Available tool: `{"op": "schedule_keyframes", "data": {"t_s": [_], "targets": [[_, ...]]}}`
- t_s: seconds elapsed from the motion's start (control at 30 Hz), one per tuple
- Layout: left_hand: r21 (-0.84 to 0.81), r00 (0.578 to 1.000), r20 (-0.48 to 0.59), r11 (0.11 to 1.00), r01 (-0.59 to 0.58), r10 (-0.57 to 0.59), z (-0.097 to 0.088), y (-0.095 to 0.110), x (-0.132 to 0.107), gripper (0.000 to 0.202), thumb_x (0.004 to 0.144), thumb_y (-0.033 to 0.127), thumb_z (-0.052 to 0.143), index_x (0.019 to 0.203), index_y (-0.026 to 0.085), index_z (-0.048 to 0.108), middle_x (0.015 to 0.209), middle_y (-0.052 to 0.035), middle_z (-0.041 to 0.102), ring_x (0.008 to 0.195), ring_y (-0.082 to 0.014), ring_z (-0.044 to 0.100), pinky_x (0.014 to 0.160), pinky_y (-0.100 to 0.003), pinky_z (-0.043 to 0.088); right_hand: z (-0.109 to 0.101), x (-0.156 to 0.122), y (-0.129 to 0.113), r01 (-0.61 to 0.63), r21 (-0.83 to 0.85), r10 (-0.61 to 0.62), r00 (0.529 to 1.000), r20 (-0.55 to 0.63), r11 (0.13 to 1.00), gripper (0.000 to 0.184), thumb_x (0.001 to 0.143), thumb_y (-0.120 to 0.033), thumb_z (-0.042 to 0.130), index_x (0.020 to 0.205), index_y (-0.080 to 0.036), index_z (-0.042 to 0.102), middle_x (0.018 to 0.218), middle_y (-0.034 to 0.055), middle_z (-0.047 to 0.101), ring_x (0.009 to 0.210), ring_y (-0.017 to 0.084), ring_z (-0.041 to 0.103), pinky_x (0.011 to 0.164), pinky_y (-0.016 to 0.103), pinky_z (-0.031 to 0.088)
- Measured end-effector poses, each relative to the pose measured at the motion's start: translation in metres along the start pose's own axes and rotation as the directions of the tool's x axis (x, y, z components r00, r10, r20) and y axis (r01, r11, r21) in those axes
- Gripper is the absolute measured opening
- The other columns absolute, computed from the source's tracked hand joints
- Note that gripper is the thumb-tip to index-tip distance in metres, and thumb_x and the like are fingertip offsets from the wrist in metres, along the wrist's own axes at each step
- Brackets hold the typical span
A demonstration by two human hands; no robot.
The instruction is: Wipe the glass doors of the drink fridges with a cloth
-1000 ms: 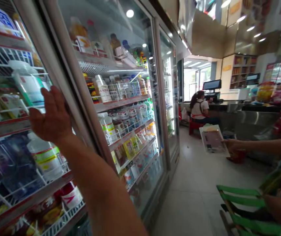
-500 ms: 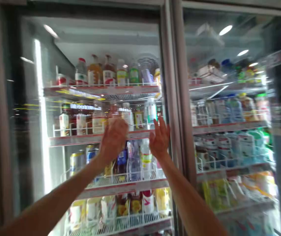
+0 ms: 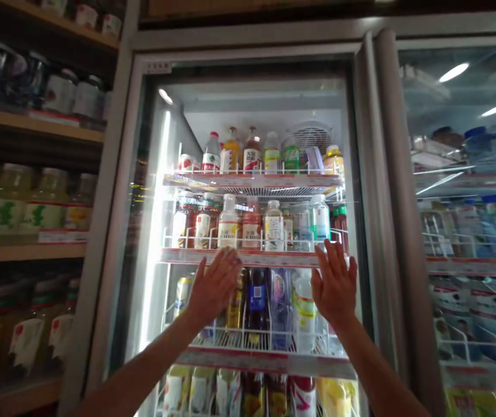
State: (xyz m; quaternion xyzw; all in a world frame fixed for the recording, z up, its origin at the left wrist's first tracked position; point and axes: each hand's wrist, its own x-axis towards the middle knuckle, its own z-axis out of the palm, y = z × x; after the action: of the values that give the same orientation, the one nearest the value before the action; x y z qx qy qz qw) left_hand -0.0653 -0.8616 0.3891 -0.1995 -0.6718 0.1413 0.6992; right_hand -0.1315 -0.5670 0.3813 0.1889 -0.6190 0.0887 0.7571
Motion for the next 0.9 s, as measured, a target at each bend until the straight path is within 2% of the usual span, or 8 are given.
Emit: {"op": "schedule_keyframes", "data": {"t_s": [0.1,0.23,0.4,0.47,0.53,0.63,0.7,0.9], "targets": [[0.071,0.949,-0.079,0.948,0.312,-0.306,-0.020,-0.052,-0.033,0.044,0.086,0.022,0.042,0.130,0.022,0.042,0.137,-0.0103,0.043,0.133,-0.0241,0.029,0.110,-0.049,0.014,0.001,-0.001,0.003,0.001,-0.034,-0.001,1.000,-0.009,0.999,0.053,0.088,-0.026,0.037,0.140,-0.023,0.027,0.142,0.0102,0.037,0.133,0.024,0.029,0.107,0.048,0.019],[0.050,0.732,-0.191,0.738,0.673,-0.655,-0.032,-0.085,-0.044,0.046,0.086,0.026,0.041,0.130,0.013,0.042,0.140,-0.0185,0.036,0.135,-0.0316,0.023,0.104,-0.055,0.023,0.000,-0.001,0.000,-0.006,-0.066,0.007,1.000,0.004,0.998,0.053,0.088,-0.029,0.037,0.140,-0.019,0.028,0.142,0.0128,0.035,0.133,0.025,0.028,0.106,0.049,0.021],[-0.043,0.985,-0.042,0.986,0.163,-0.165,-0.011,-0.006,-0.038,0.043,0.085,0.020,0.044,0.128,0.019,0.045,0.135,-0.0081,0.046,0.136,-0.0218,0.023,0.109,-0.042,0.022,-0.003,-0.006,-0.004,-0.015,-0.077,0.013,1.000,-0.028,0.997,0.050,0.088,-0.029,0.035,0.137,-0.018,0.035,0.140,0.0133,0.039,0.131,0.027,0.033,0.104,0.050,0.024],[-0.052,0.999,-0.002,0.998,0.044,-0.044,-0.013,-0.007,-0.050,0.043,0.085,0.021,0.045,0.127,0.023,0.045,0.134,-0.0046,0.048,0.135,-0.0201,0.025,0.111,-0.041,0.017,-0.003,-0.012,-0.004,-0.022,-0.076,0.019,0.999,-0.039,0.997,0.050,0.088,-0.030,0.034,0.137,-0.020,0.034,0.139,0.0121,0.040,0.131,0.026,0.034,0.105,0.049,0.024],[-0.003,0.980,-0.034,0.981,0.194,-0.194,-0.022,-0.037,-0.065,0.043,0.086,0.022,0.043,0.129,0.023,0.044,0.137,-0.0067,0.045,0.135,-0.0204,0.025,0.112,-0.043,0.013,-0.002,-0.017,-0.002,-0.044,-0.084,0.040,0.998,-0.053,0.996,0.051,0.088,-0.032,0.034,0.137,-0.022,0.034,0.139,0.0110,0.040,0.130,0.024,0.034,0.105,0.047,0.024],[0.048,0.815,-0.157,0.820,0.570,-0.558,-0.032,-0.077,-0.075,0.046,0.087,0.023,0.041,0.132,0.018,0.040,0.142,-0.0130,0.035,0.136,-0.0243,0.021,0.110,-0.048,0.014,0.001,-0.022,0.000,-0.075,-0.094,0.067,0.994,-0.082,0.993,0.050,0.087,-0.034,0.034,0.136,-0.022,0.037,0.139,0.0109,0.041,0.129,0.025,0.036,0.105,0.047,0.024],[0.040,0.777,-0.183,0.786,0.618,-0.602,-0.027,-0.064,-0.069,0.046,0.087,0.024,0.041,0.132,0.016,0.039,0.142,-0.0140,0.034,0.137,-0.0248,0.018,0.109,-0.047,0.018,0.001,-0.022,0.000,-0.071,-0.077,0.063,0.993,-0.101,0.994,0.050,0.087,-0.035,0.034,0.135,-0.022,0.038,0.138,0.0114,0.042,0.128,0.026,0.037,0.104,0.048,0.025],[-0.075,0.998,0.056,0.997,0.025,-0.021,-0.004,0.051,-0.059,0.043,0.084,0.025,0.047,0.127,0.023,0.046,0.139,-0.0004,0.042,0.136,-0.0199,0.022,0.113,-0.040,0.014,-0.011,-0.017,-0.008,-0.184,0.028,0.185,0.982,-0.030,0.983,0.048,0.086,-0.031,0.041,0.134,-0.029,0.040,0.138,0.0068,0.042,0.129,0.024,0.037,0.107,0.045,0.023]]}}
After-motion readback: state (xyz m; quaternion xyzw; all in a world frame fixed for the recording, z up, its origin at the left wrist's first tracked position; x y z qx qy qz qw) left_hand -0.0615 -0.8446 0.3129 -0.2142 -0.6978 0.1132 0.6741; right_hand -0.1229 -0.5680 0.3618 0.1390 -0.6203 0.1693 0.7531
